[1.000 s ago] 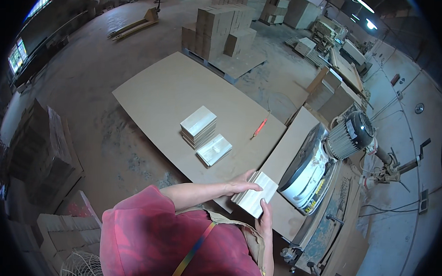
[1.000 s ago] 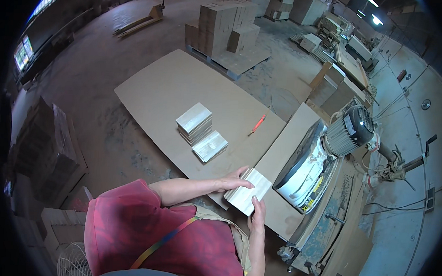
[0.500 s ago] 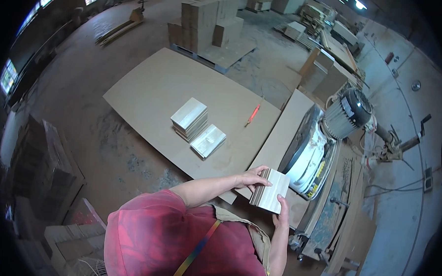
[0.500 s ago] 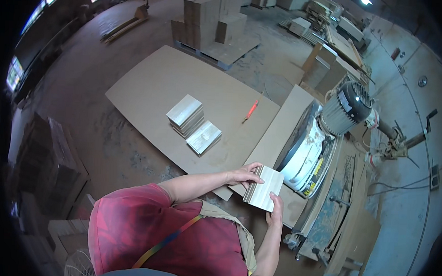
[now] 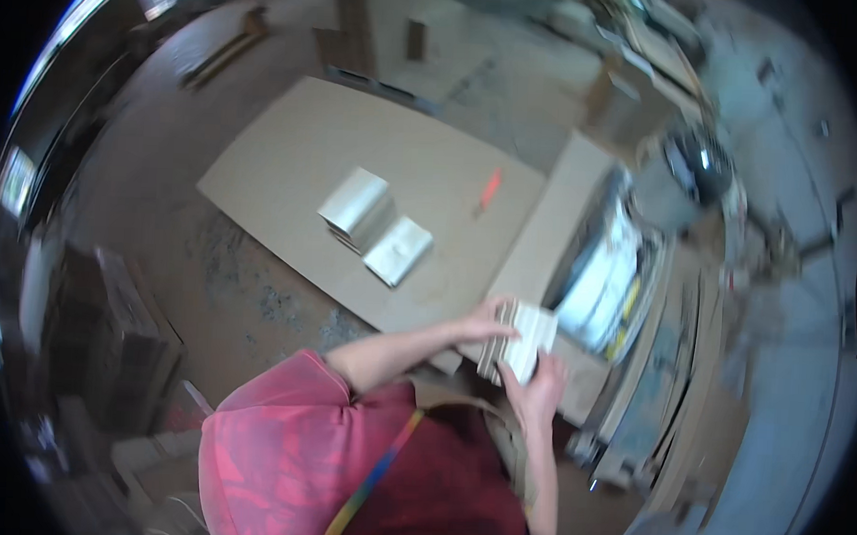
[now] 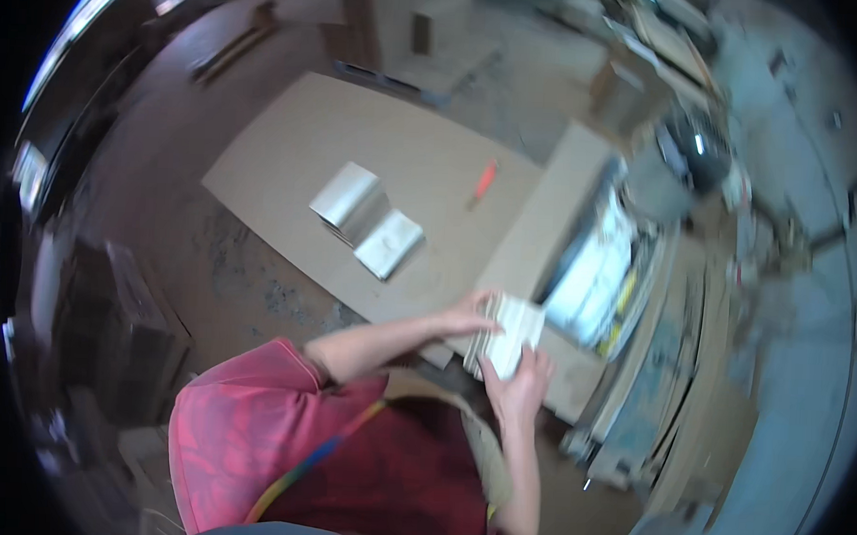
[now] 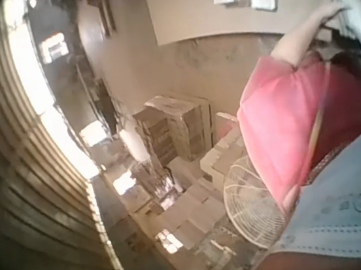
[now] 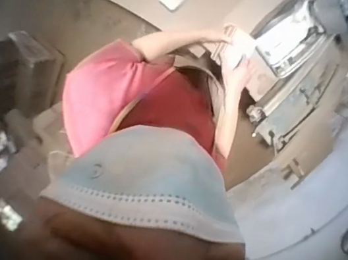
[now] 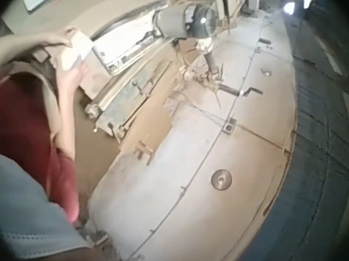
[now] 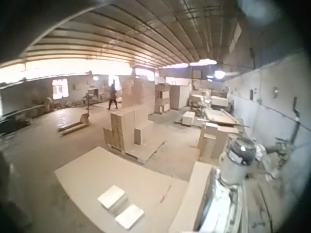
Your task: The recorder uses a belt sander to smooth the edges of wooden blocks and then packs the finished blocks into cardboard boxes.
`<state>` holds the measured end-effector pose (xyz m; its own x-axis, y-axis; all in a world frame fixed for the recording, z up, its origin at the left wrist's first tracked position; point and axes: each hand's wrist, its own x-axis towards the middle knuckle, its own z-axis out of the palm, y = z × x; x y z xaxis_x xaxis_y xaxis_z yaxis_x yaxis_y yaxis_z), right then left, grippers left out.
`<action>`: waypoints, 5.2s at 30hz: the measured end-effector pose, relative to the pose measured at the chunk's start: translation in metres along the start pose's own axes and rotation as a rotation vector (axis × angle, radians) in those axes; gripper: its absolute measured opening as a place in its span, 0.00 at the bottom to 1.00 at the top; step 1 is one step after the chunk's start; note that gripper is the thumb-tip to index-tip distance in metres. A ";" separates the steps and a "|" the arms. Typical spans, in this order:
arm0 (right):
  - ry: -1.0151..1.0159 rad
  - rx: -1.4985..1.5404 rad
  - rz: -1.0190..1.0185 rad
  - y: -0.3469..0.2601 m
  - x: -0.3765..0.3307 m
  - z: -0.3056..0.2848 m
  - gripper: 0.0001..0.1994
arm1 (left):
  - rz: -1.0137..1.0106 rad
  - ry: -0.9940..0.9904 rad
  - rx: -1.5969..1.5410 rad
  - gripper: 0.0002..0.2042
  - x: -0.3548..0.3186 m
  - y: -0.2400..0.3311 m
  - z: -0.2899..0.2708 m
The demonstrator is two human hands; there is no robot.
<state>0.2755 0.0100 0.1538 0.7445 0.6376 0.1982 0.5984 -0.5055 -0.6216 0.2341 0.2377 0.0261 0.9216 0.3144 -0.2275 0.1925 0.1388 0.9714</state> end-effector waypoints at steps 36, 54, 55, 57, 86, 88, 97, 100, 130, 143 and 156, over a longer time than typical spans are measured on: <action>0.415 -0.303 0.301 0.025 -0.096 -0.003 0.21 | -0.157 -0.187 -0.195 0.28 -0.059 0.091 -0.057; 0.378 -0.340 0.136 0.069 -0.006 0.034 0.26 | -0.168 -0.016 -0.114 0.27 -0.053 0.079 -0.020; 0.353 -0.210 0.078 0.046 -0.004 0.026 0.27 | -0.096 0.050 -0.069 0.28 -0.051 0.072 -0.019; 0.131 -0.098 0.057 -0.032 -0.014 0.002 0.32 | -0.015 0.211 -0.186 0.23 -0.066 0.072 0.000; 0.493 -0.578 0.171 0.127 -0.054 0.012 0.24 | -0.161 0.002 -0.216 0.20 -0.075 0.097 0.028; 0.441 -0.498 0.177 0.141 -0.053 0.000 0.25 | -0.137 0.067 -0.127 0.21 -0.065 0.087 0.048; -0.018 -0.196 0.200 -0.006 -0.030 -0.059 0.32 | 0.012 0.169 0.180 0.23 -0.038 0.074 0.096; 0.119 -0.134 0.136 0.007 -0.034 -0.051 0.34 | -0.049 0.140 0.111 0.27 -0.024 0.070 0.096; 0.416 -0.584 0.241 0.126 -0.076 0.025 0.29 | -0.202 -0.094 -0.277 0.24 -0.048 0.094 0.003; 0.148 -0.101 0.180 0.019 -0.031 -0.029 0.32 | -0.086 0.004 0.070 0.21 -0.027 0.078 0.059; 0.470 -0.545 0.169 0.131 -0.066 0.028 0.30 | -0.201 -0.271 -0.228 0.25 -0.008 0.076 0.005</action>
<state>0.2967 -0.0818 0.0376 0.8146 0.2708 0.5130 0.4354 -0.8698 -0.2322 0.2426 0.2411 0.1017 0.9346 0.0047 -0.3558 0.3264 0.3869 0.8624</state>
